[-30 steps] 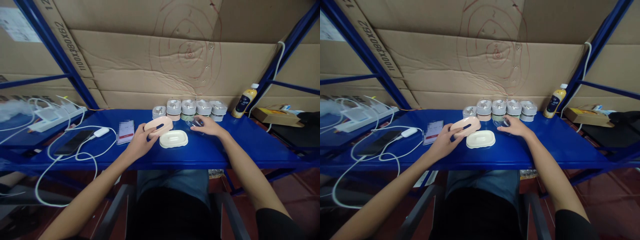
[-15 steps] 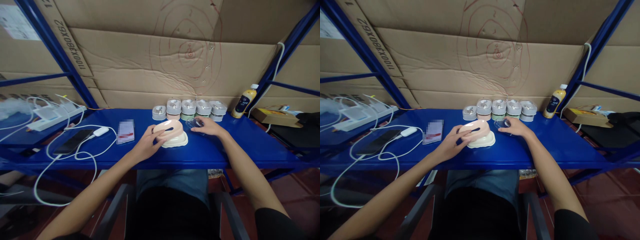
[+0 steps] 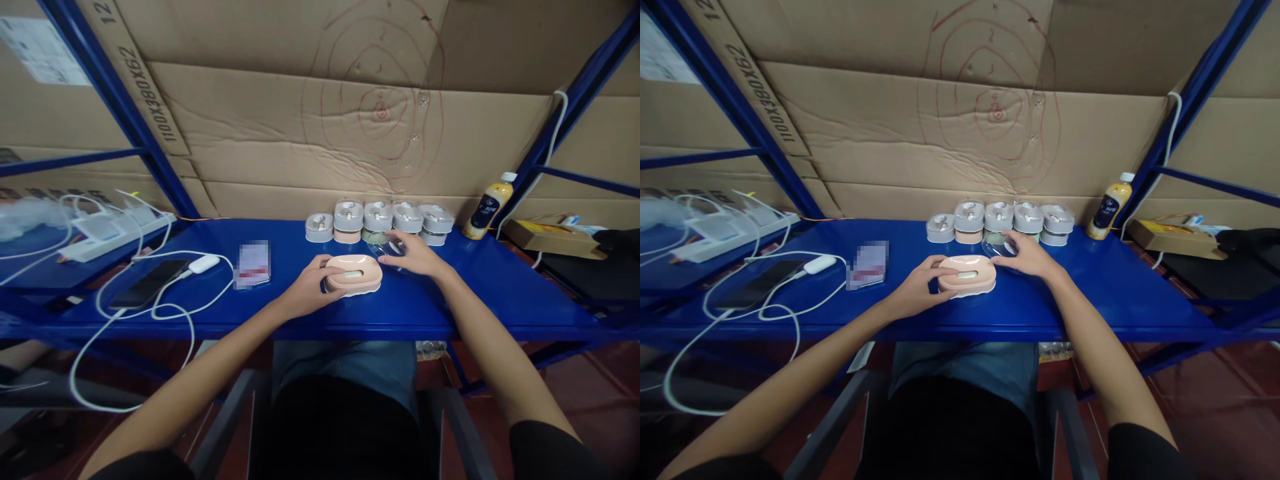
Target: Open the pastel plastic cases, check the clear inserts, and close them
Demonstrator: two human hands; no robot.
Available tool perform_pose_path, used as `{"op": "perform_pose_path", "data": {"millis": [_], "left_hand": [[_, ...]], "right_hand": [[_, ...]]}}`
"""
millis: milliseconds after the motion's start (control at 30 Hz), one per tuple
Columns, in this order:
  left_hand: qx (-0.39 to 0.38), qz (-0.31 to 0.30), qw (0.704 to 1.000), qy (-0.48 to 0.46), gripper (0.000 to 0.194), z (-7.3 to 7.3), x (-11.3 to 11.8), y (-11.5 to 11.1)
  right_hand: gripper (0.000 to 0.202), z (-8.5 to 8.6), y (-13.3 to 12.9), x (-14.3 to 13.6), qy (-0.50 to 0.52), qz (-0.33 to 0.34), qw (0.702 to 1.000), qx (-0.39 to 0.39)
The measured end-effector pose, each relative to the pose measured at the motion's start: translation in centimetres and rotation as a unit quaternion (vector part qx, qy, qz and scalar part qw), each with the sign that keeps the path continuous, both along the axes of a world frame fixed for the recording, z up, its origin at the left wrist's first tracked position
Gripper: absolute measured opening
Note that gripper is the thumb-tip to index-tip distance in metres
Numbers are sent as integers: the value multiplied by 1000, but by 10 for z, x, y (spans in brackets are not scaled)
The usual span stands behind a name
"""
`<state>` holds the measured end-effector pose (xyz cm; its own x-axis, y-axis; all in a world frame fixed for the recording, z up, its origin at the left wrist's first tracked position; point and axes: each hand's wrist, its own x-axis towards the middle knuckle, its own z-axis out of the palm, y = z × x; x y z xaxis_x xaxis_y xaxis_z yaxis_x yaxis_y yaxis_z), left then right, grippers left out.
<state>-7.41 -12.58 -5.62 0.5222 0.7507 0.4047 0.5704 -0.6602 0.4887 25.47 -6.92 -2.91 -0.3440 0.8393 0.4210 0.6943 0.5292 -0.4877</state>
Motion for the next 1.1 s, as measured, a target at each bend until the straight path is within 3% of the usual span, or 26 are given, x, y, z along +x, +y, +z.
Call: {"op": "perform_pose_path", "data": {"millis": [200,267,400,467,600,800,1100], "left_hand": [[-34,-9,999,-1,45,-3,-1,6],[-54,-5,998,-24,62,-6,2,9],[-128,-12,986,-107,115,-14,10,17],[-156,-30,978,-135,127,-18,14,20],[-157,-50,977,-137,127,-20,18,19],[-107,-3,993,-52,116,-15,19,14],[-128,-18,988,-83,129,-20,20,20]], "right_hand": [[84,2,-5,-6,-2,29,1000,-4],[81,4,-10,-13,-3,76,997,8],[78,5,-21,-34,-27,188,981,32],[81,3,-24,-43,-40,220,974,35],[83,-4,-23,-50,-53,240,969,39],[80,-7,-20,-50,-62,241,968,40],[83,-7,-21,-53,-103,204,973,43]]}}
